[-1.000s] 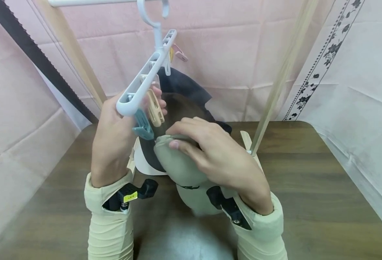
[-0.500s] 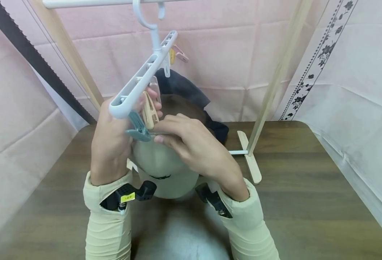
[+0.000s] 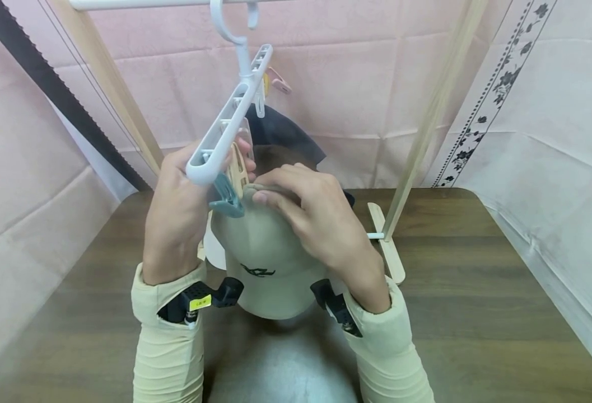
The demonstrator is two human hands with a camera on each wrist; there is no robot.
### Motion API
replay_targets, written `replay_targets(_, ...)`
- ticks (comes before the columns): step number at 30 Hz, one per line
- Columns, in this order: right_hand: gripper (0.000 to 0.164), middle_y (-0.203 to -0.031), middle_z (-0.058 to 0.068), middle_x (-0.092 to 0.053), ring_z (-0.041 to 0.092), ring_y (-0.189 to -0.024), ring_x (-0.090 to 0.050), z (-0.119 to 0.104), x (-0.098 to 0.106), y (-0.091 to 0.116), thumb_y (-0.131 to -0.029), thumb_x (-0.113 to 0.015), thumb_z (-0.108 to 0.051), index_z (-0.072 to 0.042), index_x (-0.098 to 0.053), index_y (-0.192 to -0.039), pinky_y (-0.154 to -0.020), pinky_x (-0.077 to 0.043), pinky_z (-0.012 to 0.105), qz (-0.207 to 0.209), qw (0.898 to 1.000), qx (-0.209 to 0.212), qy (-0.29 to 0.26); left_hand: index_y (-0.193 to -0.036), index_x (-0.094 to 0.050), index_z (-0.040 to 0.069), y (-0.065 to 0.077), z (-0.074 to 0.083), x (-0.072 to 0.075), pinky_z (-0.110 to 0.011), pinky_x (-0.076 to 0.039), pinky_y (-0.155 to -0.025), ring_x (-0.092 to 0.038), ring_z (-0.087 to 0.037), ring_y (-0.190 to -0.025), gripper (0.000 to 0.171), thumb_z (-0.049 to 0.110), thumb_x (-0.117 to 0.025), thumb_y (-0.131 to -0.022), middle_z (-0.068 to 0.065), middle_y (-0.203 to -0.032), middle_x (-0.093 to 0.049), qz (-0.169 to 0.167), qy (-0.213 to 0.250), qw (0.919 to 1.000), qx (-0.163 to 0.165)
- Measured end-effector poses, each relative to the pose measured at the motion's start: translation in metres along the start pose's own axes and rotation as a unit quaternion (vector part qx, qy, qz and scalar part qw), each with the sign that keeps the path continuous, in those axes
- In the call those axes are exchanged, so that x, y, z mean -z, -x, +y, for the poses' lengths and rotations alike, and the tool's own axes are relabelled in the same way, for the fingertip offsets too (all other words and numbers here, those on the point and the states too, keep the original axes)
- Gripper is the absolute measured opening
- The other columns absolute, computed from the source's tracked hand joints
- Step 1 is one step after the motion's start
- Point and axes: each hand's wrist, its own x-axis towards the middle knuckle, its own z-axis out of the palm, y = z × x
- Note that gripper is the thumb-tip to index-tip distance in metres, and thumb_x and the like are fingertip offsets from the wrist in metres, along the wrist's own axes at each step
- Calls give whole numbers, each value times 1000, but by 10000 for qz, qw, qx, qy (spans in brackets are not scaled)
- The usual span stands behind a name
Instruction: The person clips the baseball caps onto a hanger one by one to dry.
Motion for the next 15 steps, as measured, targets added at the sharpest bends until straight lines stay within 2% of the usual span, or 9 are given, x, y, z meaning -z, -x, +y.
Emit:
replay_targets(7,15,-92,2,-74,13,-83,-61,3,-6,-2,-90,-82,-8,-6,-81,-105,-77,-46,24,475,9988,72,17,-120,-69,-10,0,0,0,-34,-55,-90,-68,-27,-99,23,7,-58,-108,-15,-103,-71,-10,-146,9999,-40)
replay_targets(11,17,-93,2,-75,11,-83,-61,6,-8,-3,-88,-83,-7,-4,-81,-104,-76,-47,23,598,9981,158,-62,-121,-69,-9,0,1,1,-34,-55,-92,-67,-29,-100,23,7,-58,-108,-15,-103,-71,-11,-133,9999,17)
replay_targets(15,19,-96,3,-76,11,-85,-63,8,-8,-2,-87,-83,-5,-3,-80,-106,-79,-49,23,584,9980,122,-210,-124,-69,-8,0,1,6,-36,-55,-94,-69,-29,-101,24,6,-58,-107,-14,-104,-73,-205,-339,9992,-21)
